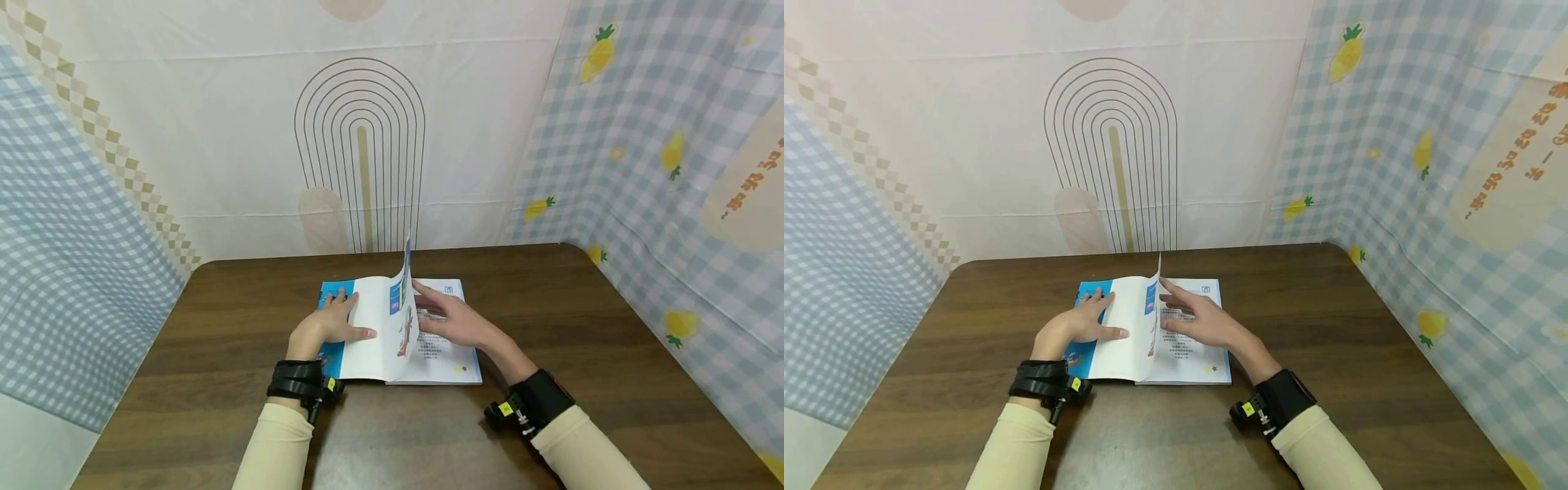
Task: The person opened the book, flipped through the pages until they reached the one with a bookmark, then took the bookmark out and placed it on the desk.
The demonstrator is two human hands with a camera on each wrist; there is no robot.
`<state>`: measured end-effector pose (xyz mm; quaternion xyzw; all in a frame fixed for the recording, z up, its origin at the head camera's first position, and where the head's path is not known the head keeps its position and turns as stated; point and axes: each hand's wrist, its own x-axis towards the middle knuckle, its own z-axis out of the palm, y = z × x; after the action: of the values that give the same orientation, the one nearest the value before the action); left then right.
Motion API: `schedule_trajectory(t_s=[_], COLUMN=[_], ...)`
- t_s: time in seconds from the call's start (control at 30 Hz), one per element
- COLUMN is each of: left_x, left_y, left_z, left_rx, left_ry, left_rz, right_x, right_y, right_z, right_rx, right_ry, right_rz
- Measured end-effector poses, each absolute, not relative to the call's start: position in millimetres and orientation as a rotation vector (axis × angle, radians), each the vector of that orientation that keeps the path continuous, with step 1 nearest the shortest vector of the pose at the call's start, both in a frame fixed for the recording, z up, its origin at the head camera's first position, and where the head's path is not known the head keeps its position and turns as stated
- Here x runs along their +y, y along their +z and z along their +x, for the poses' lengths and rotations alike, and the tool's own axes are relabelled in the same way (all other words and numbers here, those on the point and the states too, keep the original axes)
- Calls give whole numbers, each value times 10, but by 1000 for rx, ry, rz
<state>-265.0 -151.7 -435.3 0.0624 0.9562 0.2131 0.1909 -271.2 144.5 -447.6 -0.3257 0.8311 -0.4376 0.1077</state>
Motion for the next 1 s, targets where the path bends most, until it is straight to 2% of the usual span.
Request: schedule_trajectory(t_s=[0.67,1.0], left_x=[-1516,-1522], left_y=[-4366,-4340], left_z=[-2651,-2628], left_rx=[2684,2692], left_ry=[599,598], left_rz=[178,281], right_x=[1318,1292], right_y=[-4562,-4590], right_z=[-2665,-2642], right_rx=[2464,2466], right_ry=[-1106,-1058], right_rz=[-968,-1011])
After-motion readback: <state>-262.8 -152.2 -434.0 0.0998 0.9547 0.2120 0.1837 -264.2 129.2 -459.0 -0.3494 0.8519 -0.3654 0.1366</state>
